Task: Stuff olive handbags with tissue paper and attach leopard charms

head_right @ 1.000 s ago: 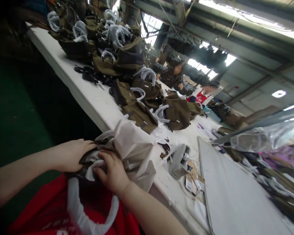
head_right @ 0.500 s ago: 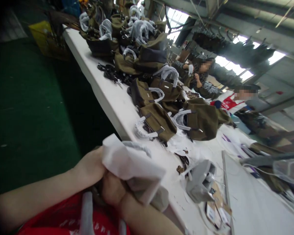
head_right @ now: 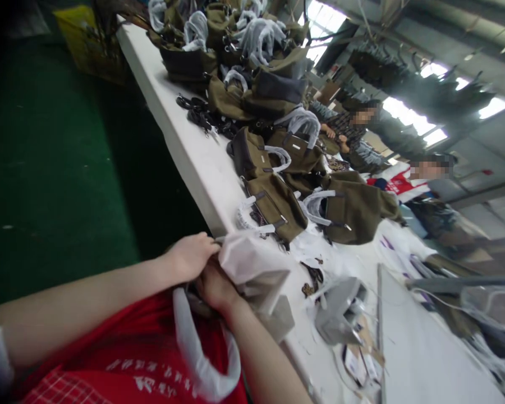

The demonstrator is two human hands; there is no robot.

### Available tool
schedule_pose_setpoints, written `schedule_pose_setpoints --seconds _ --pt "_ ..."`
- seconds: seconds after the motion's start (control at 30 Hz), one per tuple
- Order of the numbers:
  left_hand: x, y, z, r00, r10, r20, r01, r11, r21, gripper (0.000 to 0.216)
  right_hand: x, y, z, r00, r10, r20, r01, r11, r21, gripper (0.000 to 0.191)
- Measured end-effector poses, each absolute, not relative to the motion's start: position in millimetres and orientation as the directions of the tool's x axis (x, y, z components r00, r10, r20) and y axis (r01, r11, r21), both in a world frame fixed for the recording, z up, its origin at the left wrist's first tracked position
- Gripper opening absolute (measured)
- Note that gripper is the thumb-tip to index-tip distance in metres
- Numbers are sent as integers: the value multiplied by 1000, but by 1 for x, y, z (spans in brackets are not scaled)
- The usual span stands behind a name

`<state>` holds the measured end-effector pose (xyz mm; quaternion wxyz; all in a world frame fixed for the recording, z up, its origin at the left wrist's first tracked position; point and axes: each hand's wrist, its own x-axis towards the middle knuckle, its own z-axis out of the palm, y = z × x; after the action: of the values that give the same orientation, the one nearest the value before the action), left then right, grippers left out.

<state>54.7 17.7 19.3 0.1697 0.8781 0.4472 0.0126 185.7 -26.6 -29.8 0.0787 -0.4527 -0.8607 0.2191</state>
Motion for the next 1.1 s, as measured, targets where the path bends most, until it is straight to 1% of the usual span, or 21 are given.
schedule_pose_setpoints --seconds 0.07,0.13,0.2,0.23,0.3,0.37,0.4,0.43,0.47,0.53,0.57,0.6,0.63,0.67,0.73,0.8,0.87,0.93,1.0,1.07,1.1 --pt "44 40 20 591 798 -114 787 -541 297 29 189 -17 -7 -572 819 -51 728 478 -492 43" --pt "35 51 20 580 808 -109 798 -535 277 28 194 -18 16 -518 855 35 712 453 -537 45" --pt "30 51 19 579 809 -101 802 -543 248 30 200 -26 31 -460 883 95 729 437 -527 41" --pt "30 48 18 586 805 -95 800 -555 229 32 204 -32 34 -452 889 70 755 423 -501 35" --pt "32 41 16 611 788 -76 784 -588 199 36 214 -44 32 -463 884 -61 802 389 -454 27" --pt "35 35 15 638 769 -50 763 -622 177 35 228 -57 28 -468 876 -118 798 361 -482 25" --pt "36 34 14 647 762 -39 756 -634 164 34 237 -66 30 -462 884 -67 767 361 -530 25" --pt "36 34 13 653 756 -31 752 -644 139 33 247 -75 33 -437 899 35 718 372 -589 25" --pt "36 36 12 657 754 -20 751 -652 101 32 258 -88 37 -371 914 164 661 384 -645 24" --pt "33 39 11 661 748 56 749 -662 -6 32 282 -117 45 -64 915 398 593 356 -723 21" --pt "31 40 11 660 743 115 751 -658 -58 33 293 -133 45 136 878 460 591 301 -748 20" --pt "29 40 12 654 735 178 755 -648 -100 35 303 -148 41 312 826 470 599 212 -772 19" --pt "27 41 12 651 722 233 757 -642 -125 37 312 -162 34 438 785 438 603 104 -791 18" --pt "27 41 13 659 705 260 748 -652 -127 38 319 -173 24 505 777 377 602 -4 -799 15" --pt "31 42 16 743 640 196 661 -747 -67 36 326 -188 -2 495 847 194 594 -166 -787 16" --pt "39 48 18 850 526 28 525 -850 43 31 326 -193 -26 445 895 19 559 -262 -787 40" --pt "50 56 20 884 445 -144 462 -877 129 33 324 -192 -39 484 871 -85 458 -335 -824 65" --pt "57 62 22 863 441 -247 484 -862 151 37 323 -189 -42 565 815 -127 274 -330 -903 75" --pt "61 62 25 846 447 -292 507 -844 175 36 325 -185 -37 589 798 -132 57 -204 -977 63" --pt "63 56 28 838 418 -350 509 -829 230 41 328 -179 -32 494 860 -130 -133 -73 -988 49" --pt "65 52 29 835 397 -381 509 -820 262 43 330 -175 -31 413 903 -120 -184 -47 -982 48"
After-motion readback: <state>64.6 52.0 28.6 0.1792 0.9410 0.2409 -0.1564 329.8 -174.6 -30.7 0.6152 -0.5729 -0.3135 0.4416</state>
